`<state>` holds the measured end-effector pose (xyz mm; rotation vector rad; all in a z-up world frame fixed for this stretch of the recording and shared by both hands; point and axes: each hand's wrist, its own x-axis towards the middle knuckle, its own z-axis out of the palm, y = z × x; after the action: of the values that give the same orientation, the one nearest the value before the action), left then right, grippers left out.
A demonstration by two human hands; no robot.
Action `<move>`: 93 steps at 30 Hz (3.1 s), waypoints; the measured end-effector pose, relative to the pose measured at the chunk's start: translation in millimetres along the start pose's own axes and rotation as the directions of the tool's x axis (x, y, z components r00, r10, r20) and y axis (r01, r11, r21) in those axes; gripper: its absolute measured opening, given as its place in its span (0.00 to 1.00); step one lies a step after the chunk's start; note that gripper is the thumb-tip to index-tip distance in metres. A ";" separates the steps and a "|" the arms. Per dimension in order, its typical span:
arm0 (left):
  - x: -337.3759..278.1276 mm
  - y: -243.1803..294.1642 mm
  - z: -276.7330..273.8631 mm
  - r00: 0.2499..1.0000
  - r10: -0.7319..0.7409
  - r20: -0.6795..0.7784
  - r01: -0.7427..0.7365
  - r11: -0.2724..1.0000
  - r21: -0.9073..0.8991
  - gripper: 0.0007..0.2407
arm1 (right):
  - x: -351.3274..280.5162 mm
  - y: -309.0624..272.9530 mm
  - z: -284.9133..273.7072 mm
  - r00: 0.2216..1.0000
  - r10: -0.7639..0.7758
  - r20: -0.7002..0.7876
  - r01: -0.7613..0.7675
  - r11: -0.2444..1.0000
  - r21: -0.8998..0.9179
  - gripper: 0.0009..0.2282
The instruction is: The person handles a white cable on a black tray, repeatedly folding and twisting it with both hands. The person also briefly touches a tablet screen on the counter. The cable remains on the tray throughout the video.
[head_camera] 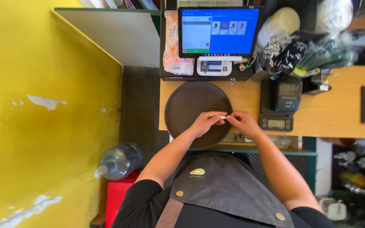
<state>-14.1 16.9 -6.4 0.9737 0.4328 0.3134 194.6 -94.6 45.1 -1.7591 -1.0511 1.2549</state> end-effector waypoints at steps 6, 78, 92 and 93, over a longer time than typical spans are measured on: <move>1.5 -14.9 -5.8 0.999 0.049 -0.009 -0.050 0.991 -0.128 0.12 | 7.9 18.6 5.3 0.999 -0.044 0.006 0.044 0.992 -0.118 0.13; 8.4 -42.0 29.0 0.900 0.193 -0.391 -0.188 0.981 0.052 0.05 | -8.2 19.1 -28.4 0.869 -0.416 0.268 0.437 0.899 -0.022 0.06; 7.3 -18.7 29.2 0.949 0.110 -0.296 -0.102 0.994 0.042 0.06 | -9.5 25.3 -24.8 0.926 -0.328 0.186 0.337 0.941 -0.021 0.08; 8.6 -18.5 28.3 0.952 0.108 -0.285 -0.099 0.994 0.046 0.06 | -8.4 23.9 -24.0 0.923 -0.339 0.180 0.352 0.935 -0.043 0.08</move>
<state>8.3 -9.6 -10.1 0.9863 0.6539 0.5491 220.9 -114.2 33.3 -1.4536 -1.4532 1.1663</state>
